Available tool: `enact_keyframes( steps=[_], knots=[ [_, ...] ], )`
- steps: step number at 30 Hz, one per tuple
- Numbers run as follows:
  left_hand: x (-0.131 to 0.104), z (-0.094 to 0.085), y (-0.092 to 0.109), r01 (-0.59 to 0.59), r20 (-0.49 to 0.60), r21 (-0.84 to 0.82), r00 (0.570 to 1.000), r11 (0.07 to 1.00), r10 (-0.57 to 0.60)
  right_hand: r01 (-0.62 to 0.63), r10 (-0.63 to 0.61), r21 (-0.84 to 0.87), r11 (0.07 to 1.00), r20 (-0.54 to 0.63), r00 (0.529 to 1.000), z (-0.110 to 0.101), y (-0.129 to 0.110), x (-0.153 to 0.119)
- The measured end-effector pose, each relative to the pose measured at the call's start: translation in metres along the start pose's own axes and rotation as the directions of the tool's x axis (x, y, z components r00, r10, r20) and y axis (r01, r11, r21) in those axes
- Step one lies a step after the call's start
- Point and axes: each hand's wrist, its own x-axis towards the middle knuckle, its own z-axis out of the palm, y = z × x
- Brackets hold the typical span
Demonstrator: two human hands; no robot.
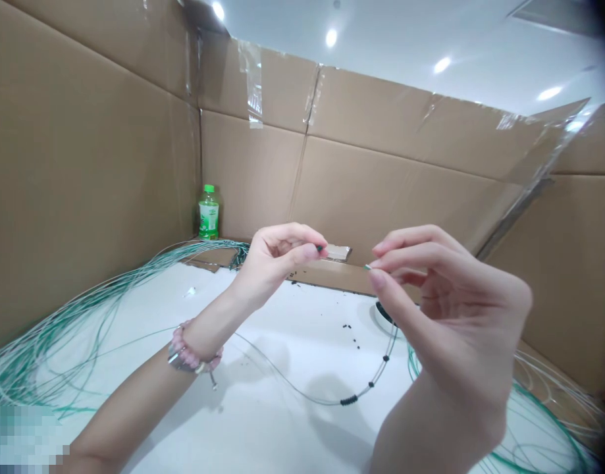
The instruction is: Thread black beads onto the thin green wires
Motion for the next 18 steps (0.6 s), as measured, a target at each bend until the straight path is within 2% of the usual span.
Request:
enact_keyframes(
  steps=[5, 10, 18],
  knots=[
    [-0.005, 0.007, -0.002, 0.156, -0.031, -0.268, 0.985, 0.951, -0.170, 0.012, -0.012, -0.006, 1.000, 0.015, 1.000, 0.000, 0.001, -0.001],
    [-0.009, 0.015, -0.002, 0.257, 0.016, -0.550, 0.955, 0.795, -0.297, 0.018, -0.018, -0.003, 1.000, 0.016, 1.000, 0.001, 0.003, -0.002],
    [-0.011, 0.020, 0.004, 0.329, 0.112, -0.786, 0.908, 0.524, -0.403, 0.023, -0.023, 0.000, 1.000, 0.022, 0.999, 0.003, 0.003, -0.001]
  ],
)
